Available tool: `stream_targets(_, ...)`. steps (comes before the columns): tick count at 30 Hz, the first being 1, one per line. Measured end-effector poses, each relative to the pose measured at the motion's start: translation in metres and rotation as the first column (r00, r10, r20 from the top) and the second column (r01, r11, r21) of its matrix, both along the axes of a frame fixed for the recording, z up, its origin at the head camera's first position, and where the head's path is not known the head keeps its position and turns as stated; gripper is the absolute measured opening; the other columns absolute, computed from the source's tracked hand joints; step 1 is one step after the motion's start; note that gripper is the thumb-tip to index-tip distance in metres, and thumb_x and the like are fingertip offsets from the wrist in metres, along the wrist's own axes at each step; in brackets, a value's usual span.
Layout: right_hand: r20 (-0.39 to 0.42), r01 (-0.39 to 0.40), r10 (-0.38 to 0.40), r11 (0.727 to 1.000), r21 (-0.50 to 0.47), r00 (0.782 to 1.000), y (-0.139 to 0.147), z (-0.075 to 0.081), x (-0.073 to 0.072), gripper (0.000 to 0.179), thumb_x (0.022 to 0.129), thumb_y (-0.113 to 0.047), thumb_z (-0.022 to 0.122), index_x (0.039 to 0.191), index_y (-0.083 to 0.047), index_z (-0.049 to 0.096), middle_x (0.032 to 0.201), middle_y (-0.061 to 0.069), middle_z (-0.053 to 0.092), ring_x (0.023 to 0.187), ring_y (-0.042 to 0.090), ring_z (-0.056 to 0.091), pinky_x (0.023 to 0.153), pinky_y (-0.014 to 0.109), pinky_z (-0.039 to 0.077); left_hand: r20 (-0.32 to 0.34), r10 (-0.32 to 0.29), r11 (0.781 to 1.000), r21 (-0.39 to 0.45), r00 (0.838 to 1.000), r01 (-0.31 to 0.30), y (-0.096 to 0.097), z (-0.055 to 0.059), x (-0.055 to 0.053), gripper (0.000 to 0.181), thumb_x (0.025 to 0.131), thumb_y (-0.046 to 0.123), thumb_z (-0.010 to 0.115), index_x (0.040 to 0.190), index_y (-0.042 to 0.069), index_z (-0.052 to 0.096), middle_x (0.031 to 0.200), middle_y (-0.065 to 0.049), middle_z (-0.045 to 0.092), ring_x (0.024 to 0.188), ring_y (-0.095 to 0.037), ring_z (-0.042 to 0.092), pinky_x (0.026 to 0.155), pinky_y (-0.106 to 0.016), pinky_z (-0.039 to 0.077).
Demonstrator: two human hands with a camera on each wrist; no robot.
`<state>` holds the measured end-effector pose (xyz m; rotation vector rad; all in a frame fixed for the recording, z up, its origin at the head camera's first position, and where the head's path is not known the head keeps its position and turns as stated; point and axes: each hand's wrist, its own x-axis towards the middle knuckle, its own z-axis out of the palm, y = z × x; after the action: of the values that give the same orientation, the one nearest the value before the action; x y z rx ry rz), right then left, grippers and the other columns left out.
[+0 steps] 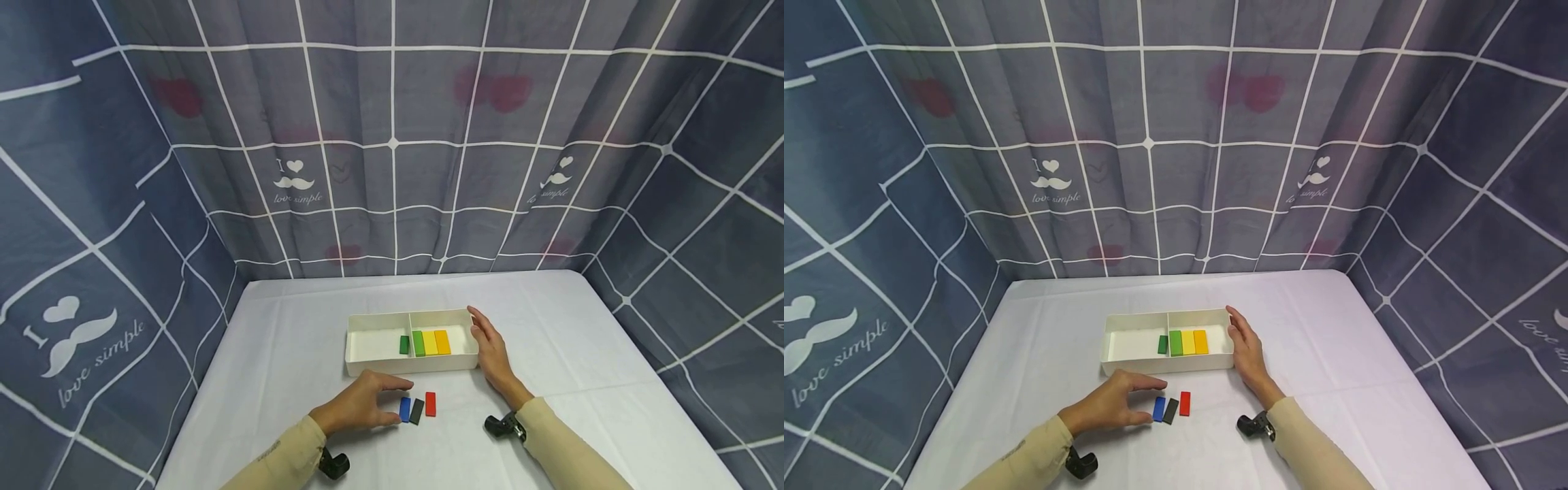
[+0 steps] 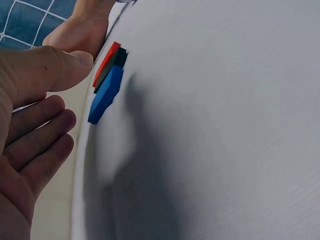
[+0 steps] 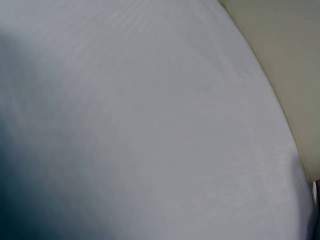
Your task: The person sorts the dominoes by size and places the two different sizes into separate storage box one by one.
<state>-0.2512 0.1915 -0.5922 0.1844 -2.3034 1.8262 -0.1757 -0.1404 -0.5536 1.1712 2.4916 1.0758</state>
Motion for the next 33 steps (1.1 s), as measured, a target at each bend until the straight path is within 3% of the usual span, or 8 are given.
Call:
stream_targets(19,0.014,-0.003,0.003,1.0,0.009,1.0,0.0003,-0.0003,-0.0014,0.047,0.118,-0.014,0.045,0.165,-0.013,0.048,0.175,0.014,0.042,0.164,0.039,0.035,0.136,0.059,0.025,-0.065,-0.005,1.0,-0.031,0.998,0.003,0.0025,-0.0106,0.0056,0.058,0.086,0.012,0.093,0.14,0.006,0.074,0.137,-0.002,0.078,0.125,-0.006,0.071,0.11,-0.027,0.057)
stream_targets(33,0.007,0.0,0.0,1.0,-0.009,1.0,0.0,-0.0001,-0.0002,0.047,0.117,-0.014,0.047,0.163,-0.013,0.051,0.174,0.014,0.043,0.163,0.037,0.036,0.135,0.058,0.026,-0.092,0.011,0.999,-0.044,0.996,-0.015,0.0044,-0.0107,0.0068,0.053,0.089,0.01,0.091,0.139,0.007,0.075,0.134,0.0,0.078,0.122,-0.005,0.071,0.107,-0.025,0.059)
